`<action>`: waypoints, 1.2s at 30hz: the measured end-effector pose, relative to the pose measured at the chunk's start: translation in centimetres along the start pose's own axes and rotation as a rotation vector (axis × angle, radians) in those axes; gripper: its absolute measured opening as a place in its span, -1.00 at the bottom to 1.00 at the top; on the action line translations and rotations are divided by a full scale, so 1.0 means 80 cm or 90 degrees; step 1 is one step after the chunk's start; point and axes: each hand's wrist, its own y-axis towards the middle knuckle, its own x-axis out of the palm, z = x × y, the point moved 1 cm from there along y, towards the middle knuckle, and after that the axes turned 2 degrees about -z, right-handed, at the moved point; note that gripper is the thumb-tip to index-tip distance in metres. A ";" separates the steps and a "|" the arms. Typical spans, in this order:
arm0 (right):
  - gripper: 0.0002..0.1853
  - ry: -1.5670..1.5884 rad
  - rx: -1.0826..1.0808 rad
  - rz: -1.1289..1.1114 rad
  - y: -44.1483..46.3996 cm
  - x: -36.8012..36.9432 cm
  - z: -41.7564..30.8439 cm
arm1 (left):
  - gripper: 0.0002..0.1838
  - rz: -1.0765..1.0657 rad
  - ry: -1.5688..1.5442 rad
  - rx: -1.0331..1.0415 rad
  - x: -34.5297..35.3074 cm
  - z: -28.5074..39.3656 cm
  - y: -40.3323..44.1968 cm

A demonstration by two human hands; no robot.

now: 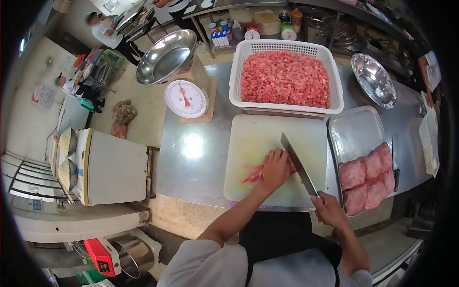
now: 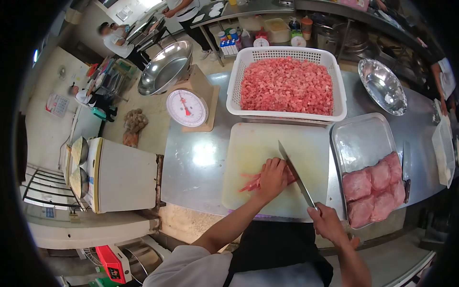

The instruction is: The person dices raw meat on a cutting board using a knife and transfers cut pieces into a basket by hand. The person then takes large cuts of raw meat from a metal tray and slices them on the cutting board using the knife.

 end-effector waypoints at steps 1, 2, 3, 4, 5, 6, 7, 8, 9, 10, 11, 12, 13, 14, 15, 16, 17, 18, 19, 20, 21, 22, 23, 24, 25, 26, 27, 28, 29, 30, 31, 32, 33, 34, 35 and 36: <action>-0.45 0.001 0.027 -0.009 -0.001 0.002 0.000 | -0.71 0.000 -0.004 -0.004 0.000 -0.001 0.003; -0.45 0.015 -0.007 0.006 0.010 0.008 0.003 | -0.70 -0.009 0.006 -0.006 -0.001 -0.001 0.005; -0.46 0.030 -0.035 0.015 0.028 0.019 0.010 | -0.70 -0.021 0.014 -0.009 0.000 0.001 0.004; -0.47 0.041 -0.066 0.024 0.053 0.029 0.014 | -0.70 -0.027 0.021 -0.013 0.000 0.005 0.003; -0.47 0.050 -0.104 0.037 0.069 0.028 0.009 | -0.70 -0.020 0.012 0.000 0.000 0.006 0.007; -0.48 0.042 -0.089 0.035 0.074 0.026 0.002 | -0.70 -0.016 0.007 0.013 -0.002 0.003 0.006; -0.48 0.037 -0.069 0.033 0.077 0.025 -0.004 | -0.70 -0.017 0.000 0.028 -0.004 0.001 0.002; -0.49 0.030 -0.051 0.033 0.078 0.023 -0.007 | -0.72 -0.005 -0.027 0.006 -0.005 -0.002 0.001; -0.49 0.017 -0.061 0.032 0.069 0.018 -0.005 | -0.73 0.008 -0.055 -0.015 -0.006 -0.005 0.003; -0.49 0.003 -0.072 0.030 0.049 0.008 -0.002 | -0.74 0.021 -0.083 -0.038 -0.009 -0.009 0.007; -0.49 -0.010 -0.079 0.025 0.029 0.004 0.001 | -0.76 0.020 -0.058 -0.028 -0.012 -0.013 0.007; -0.49 -0.009 -0.064 0.021 0.011 0.006 0.001 | -0.78 0.019 -0.034 -0.020 -0.015 -0.016 0.006; -0.50 -0.010 -0.048 0.017 -0.006 0.007 -0.001 | -0.80 0.019 -0.011 -0.013 -0.015 -0.018 0.006; -0.50 -0.010 -0.033 0.013 -0.013 0.007 -0.003 | -0.81 0.003 -0.007 -0.018 -0.014 -0.018 0.006; -0.49 -0.005 -0.066 0.010 -0.005 0.010 -0.001 | -0.82 -0.015 -0.002 -0.022 -0.012 -0.018 0.005; -0.49 0.002 -0.098 0.008 0.012 0.015 0.004 | -0.82 -0.035 0.003 -0.024 -0.013 -0.016 0.005; -0.49 0.009 -0.128 0.006 0.027 0.022 0.009 | -0.83 -0.037 0.012 -0.023 -0.014 -0.014 0.002; -0.49 0.013 -0.114 0.013 0.042 0.032 0.010 | -0.83 -0.039 0.019 -0.026 -0.019 -0.006 0.001; -0.49 0.013 -0.108 0.025 0.063 0.039 0.001 | -0.82 -0.033 0.027 -0.025 -0.023 0.000 0.007; -0.49 0.014 -0.104 0.039 0.076 0.040 -0.009 | -0.82 -0.038 0.019 -0.026 -0.025 -0.001 0.012; -0.49 0.010 -0.089 0.037 0.074 0.039 -0.014 | -0.82 -0.052 0.009 -0.028 -0.028 -0.001 0.009; -0.49 0.004 -0.074 0.035 0.071 0.037 -0.019 | -0.82 -0.064 0.000 -0.030 -0.030 0.000 0.006; -0.49 -0.003 -0.062 0.034 0.068 0.033 -0.023 | -0.82 -0.043 -0.023 -0.041 -0.023 -0.006 0.004; -0.49 -0.014 -0.053 0.025 0.052 0.025 -0.026 | -0.83 -0.019 -0.046 -0.053 -0.011 -0.019 0.003; -0.49 -0.025 -0.044 0.015 0.027 0.016 -0.029 | -0.82 0.004 -0.068 -0.067 -0.004 -0.027 0.003; -0.48 -0.035 -0.032 0.002 0.009 0.012 -0.029 | -0.82 0.007 -0.071 -0.059 -0.007 -0.028 0.003; -0.49 -0.027 -0.014 -0.003 0.000 0.014 -0.028 | -0.81 0.009 -0.074 -0.053 -0.012 -0.027 0.002; -0.49 -0.017 0.004 -0.009 -0.006 0.017 -0.026 | -0.79 0.010 -0.077 -0.047 -0.015 -0.026 0.001; -0.50 -0.006 0.021 -0.013 -0.009 0.020 -0.024 | -0.78 0.015 -0.058 -0.042 -0.014 -0.025 0.000; -0.50 0.003 -0.025 -0.006 0.007 0.025 -0.018 | -0.76 0.021 -0.038 -0.035 -0.011 -0.023 0.000; -0.50 0.012 -0.067 0.000 0.035 0.035 -0.005 | -0.75 0.025 -0.020 -0.029 -0.009 -0.021 -0.003; -0.50 0.018 -0.108 0.003 0.053 0.042 0.004 | -0.75 0.008 -0.012 -0.037 -0.007 -0.019 -0.009; -0.49 0.011 -0.120 0.015 0.066 0.043 0.001 | -0.76 0.000 -0.001 -0.040 -0.006 -0.021 -0.005; -0.49 0.006 -0.133 0.028 0.078 0.046 -0.006 | -0.77 -0.009 0.011 -0.041 -0.010 -0.020 -0.001; -0.49 0.008 -0.140 0.042 0.080 0.051 -0.011 | -0.76 -0.027 -0.001 -0.038 -0.015 -0.020 -0.005; -0.49 0.045 -0.083 0.017 0.074 0.047 -0.020 | -0.76 -0.041 -0.014 -0.034 -0.028 -0.016 -0.004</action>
